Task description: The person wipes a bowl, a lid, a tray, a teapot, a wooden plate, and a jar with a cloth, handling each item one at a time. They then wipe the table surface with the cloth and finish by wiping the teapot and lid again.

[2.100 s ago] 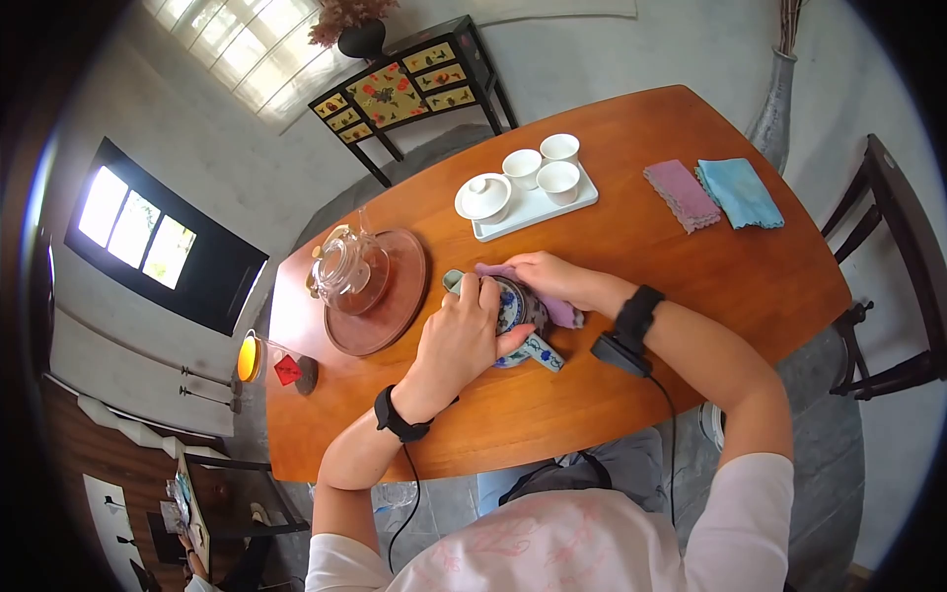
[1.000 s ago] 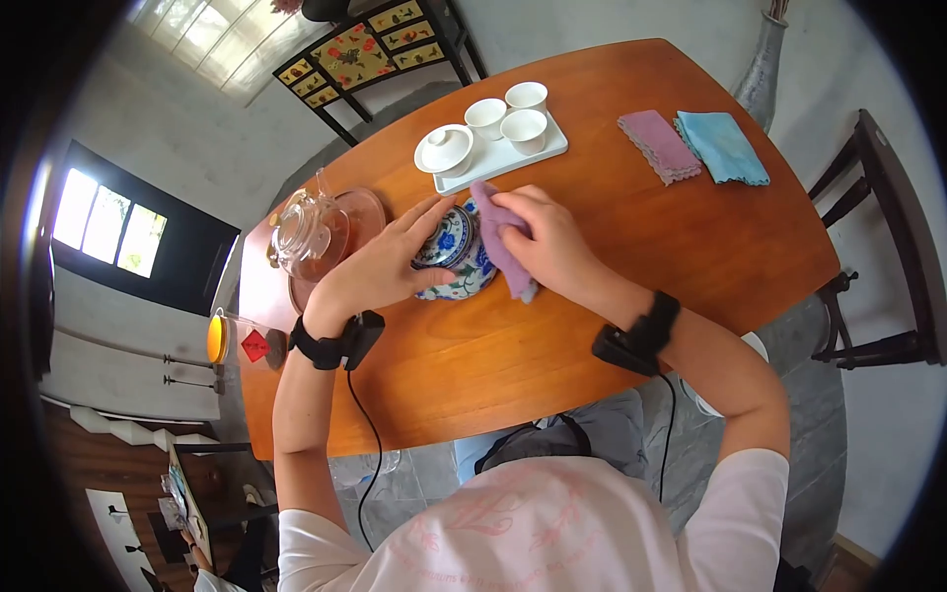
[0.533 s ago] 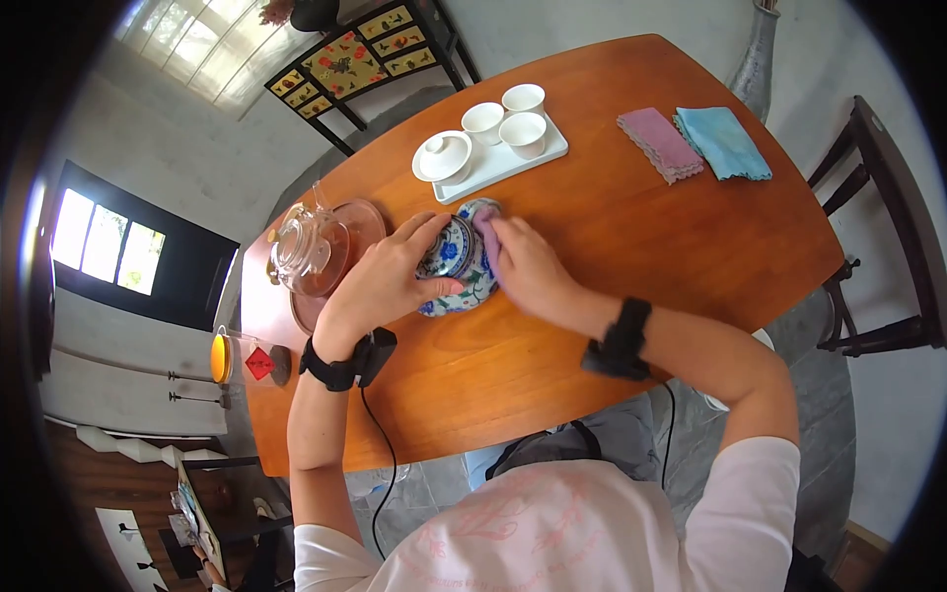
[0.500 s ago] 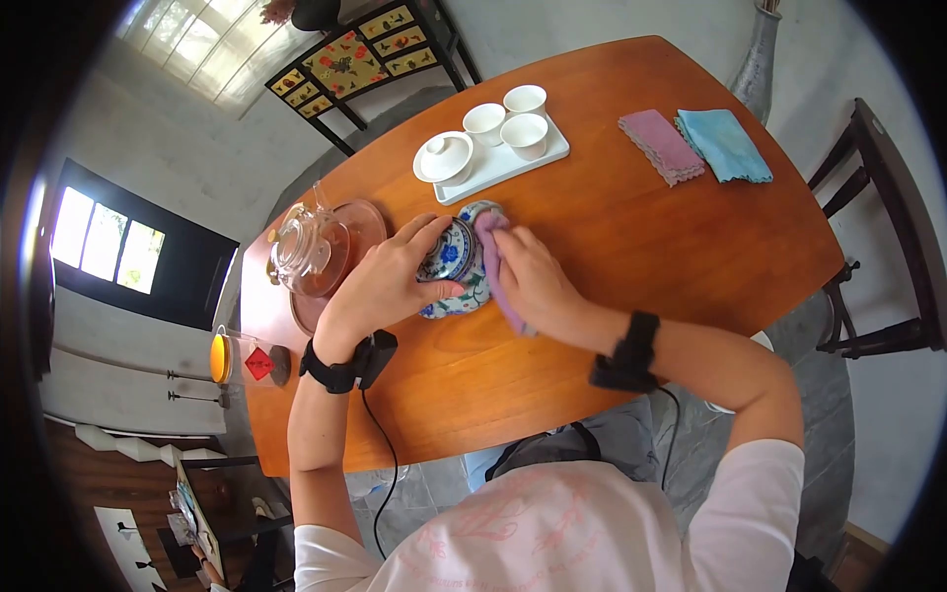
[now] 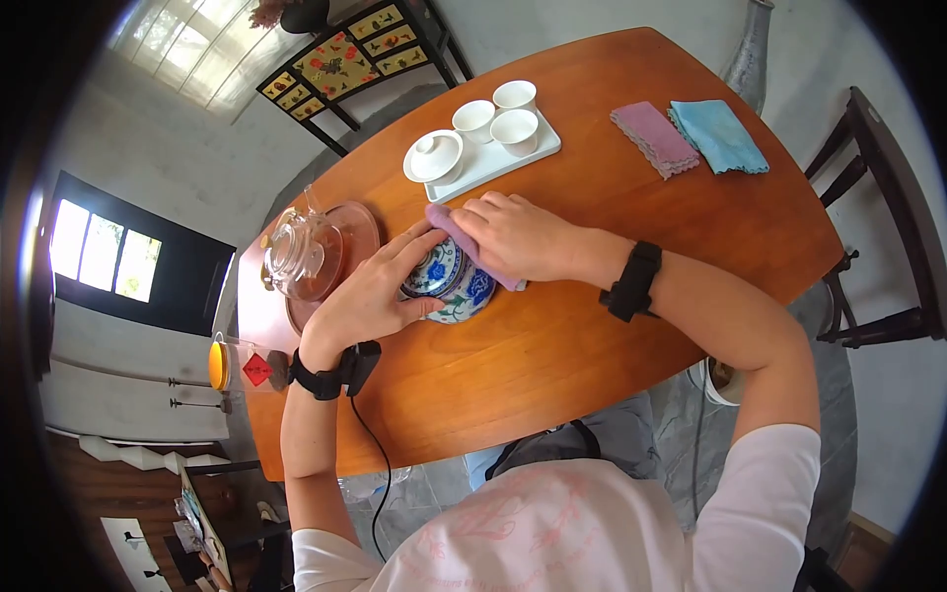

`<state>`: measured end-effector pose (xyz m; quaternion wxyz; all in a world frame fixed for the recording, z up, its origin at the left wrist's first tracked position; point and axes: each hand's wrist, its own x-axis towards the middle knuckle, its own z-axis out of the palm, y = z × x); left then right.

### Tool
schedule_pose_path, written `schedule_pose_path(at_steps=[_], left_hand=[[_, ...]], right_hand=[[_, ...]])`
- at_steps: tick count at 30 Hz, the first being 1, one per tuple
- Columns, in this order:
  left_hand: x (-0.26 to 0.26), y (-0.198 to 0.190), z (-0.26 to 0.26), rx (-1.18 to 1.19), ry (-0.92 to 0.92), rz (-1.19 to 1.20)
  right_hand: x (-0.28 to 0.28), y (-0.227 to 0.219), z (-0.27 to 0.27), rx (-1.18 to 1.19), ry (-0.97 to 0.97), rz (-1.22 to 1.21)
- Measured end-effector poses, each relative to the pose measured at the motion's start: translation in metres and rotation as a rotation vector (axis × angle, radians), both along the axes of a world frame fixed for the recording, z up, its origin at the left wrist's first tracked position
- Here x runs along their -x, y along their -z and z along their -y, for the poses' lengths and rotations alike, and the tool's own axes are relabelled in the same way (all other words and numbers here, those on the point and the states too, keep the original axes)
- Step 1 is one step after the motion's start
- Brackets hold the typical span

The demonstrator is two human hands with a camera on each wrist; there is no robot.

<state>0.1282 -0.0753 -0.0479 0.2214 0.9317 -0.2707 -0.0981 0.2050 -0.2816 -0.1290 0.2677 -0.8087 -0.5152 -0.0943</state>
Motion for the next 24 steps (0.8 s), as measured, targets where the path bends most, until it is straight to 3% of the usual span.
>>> schedule_pose_path(at_steps=[2, 4, 7, 11, 13, 14, 15, 17, 19, 21, 22, 24], left_hand=[[0.001, 0.003, -0.001, 0.014, 0.009, 0.033], [-0.001, 0.003, 0.0, -0.004, 0.012, 0.035], [-0.003, 0.006, -0.001, -0.013, 0.035, 0.053], [-0.006, 0.015, 0.002, -0.072, 0.039, 0.132], [-0.006, 0.018, 0.005, -0.084, 0.001, 0.278], [-0.007, 0.019, 0.004, -0.087, 0.004, 0.283], [-0.006, 0.02, 0.003, -0.106, 0.018, 0.317], [-0.005, 0.022, 0.001, -0.127, 0.03, 0.335], [-0.007, 0.02, 0.001, -0.094, 0.015, 0.279], [-0.007, 0.023, 0.001, -0.106, -0.009, 0.309], [-0.006, 0.024, 0.001, -0.115, -0.035, 0.338], [-0.004, 0.022, 0.005, -0.107, -0.064, 0.36]], right_hand=[[-0.004, 0.001, 0.005, 0.055, -0.058, -0.005], [-0.009, 0.01, 0.007, -0.063, 0.017, -0.348], [-0.011, 0.021, 0.01, -0.137, 0.013, -0.443], [0.013, 0.019, 0.02, -0.11, 0.031, -0.364], [0.038, 0.018, 0.018, 0.055, 0.224, 0.066], [0.045, 0.019, 0.017, -0.011, 0.223, 0.237], [0.045, 0.012, 0.015, -0.013, 0.223, 0.237], [0.05, -0.003, 0.005, -0.011, 0.211, 0.519], [0.042, -0.002, -0.001, 0.009, 0.224, 0.565], [0.033, -0.002, 0.001, 0.189, 0.126, 0.17], [0.033, 0.001, 0.0, 0.19, 0.124, 0.171], [0.035, 0.008, 0.0, -0.101, 0.139, -0.113]])
